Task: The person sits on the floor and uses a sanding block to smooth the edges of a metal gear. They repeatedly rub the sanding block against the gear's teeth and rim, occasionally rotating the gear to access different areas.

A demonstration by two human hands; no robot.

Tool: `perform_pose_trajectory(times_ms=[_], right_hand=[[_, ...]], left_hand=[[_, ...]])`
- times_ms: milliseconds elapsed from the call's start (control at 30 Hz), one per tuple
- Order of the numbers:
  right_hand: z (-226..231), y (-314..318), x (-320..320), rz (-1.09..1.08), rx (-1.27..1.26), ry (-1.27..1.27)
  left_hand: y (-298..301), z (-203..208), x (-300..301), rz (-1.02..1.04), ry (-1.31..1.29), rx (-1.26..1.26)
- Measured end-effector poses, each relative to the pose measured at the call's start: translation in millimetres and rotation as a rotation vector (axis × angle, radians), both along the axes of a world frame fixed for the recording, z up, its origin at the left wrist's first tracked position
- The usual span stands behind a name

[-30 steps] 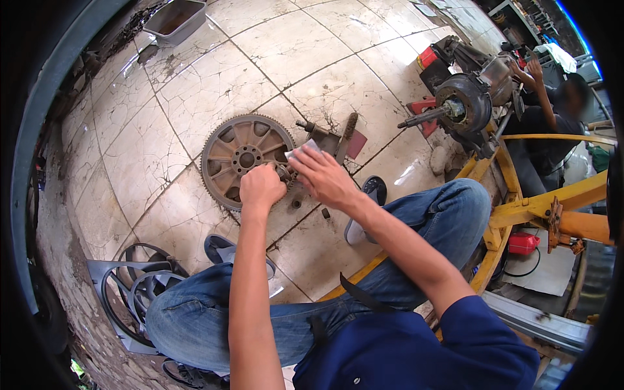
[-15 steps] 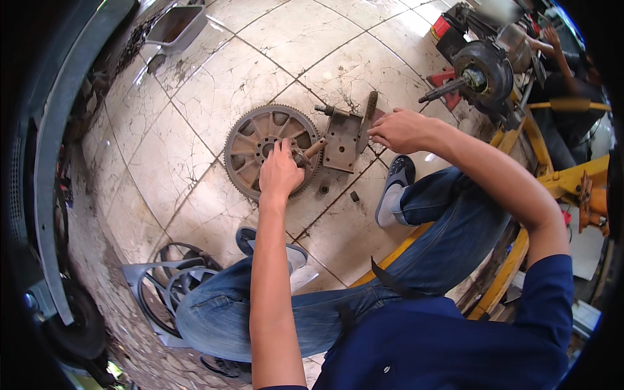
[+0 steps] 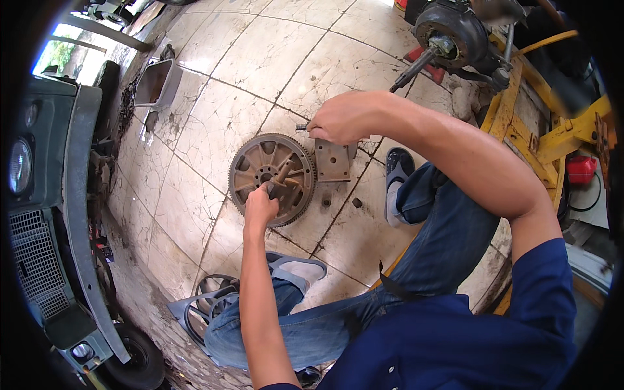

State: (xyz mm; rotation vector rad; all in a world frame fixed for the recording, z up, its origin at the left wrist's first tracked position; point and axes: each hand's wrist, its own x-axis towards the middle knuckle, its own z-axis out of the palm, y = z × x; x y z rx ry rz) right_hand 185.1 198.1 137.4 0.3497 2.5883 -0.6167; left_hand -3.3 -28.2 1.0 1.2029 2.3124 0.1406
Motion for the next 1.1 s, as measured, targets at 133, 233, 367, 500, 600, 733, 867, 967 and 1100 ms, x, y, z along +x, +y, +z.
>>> perform_pose_trajectory(times_ms=[133, 233, 367, 500, 600, 733, 867, 967, 1100], right_hand=[[23, -1, 1, -0.126, -0.101, -0.074], [17, 13, 6, -0.145, -0.172, 0.009], [37, 14, 8, -0.190, -0.177, 0.146], [32, 19, 13, -0.161, -0.072, 0.342], [42, 18, 18, -0.208, -0.147, 0.329], [28, 16, 14, -0.187, -0.147, 0.420], [32, -10, 3, -0.213, -0.221, 0.305], [35, -28, -1, -0.170, -0.249, 0.214], [16, -30, -1, 0.056, -0.122, 0.374]], left_hand=[[-11, 15, -4, 0.177, -0.060, 0.088], [-17, 44, 9, 0.357, -0.271, 0.167], [-47, 60, 48, 0.668, -0.478, 0.331], [-75, 63, 102, 0.998, -0.809, 0.502], [-82, 72, 130, 1.064, -0.983, 0.557], [-85, 87, 149, 1.049, -1.013, 0.615], [-90, 77, 165, 1.136, -1.048, 0.647], [-81, 71, 172, 1.259, -1.028, 0.610], [-80, 39, 171, 1.414, -0.996, 0.723]])
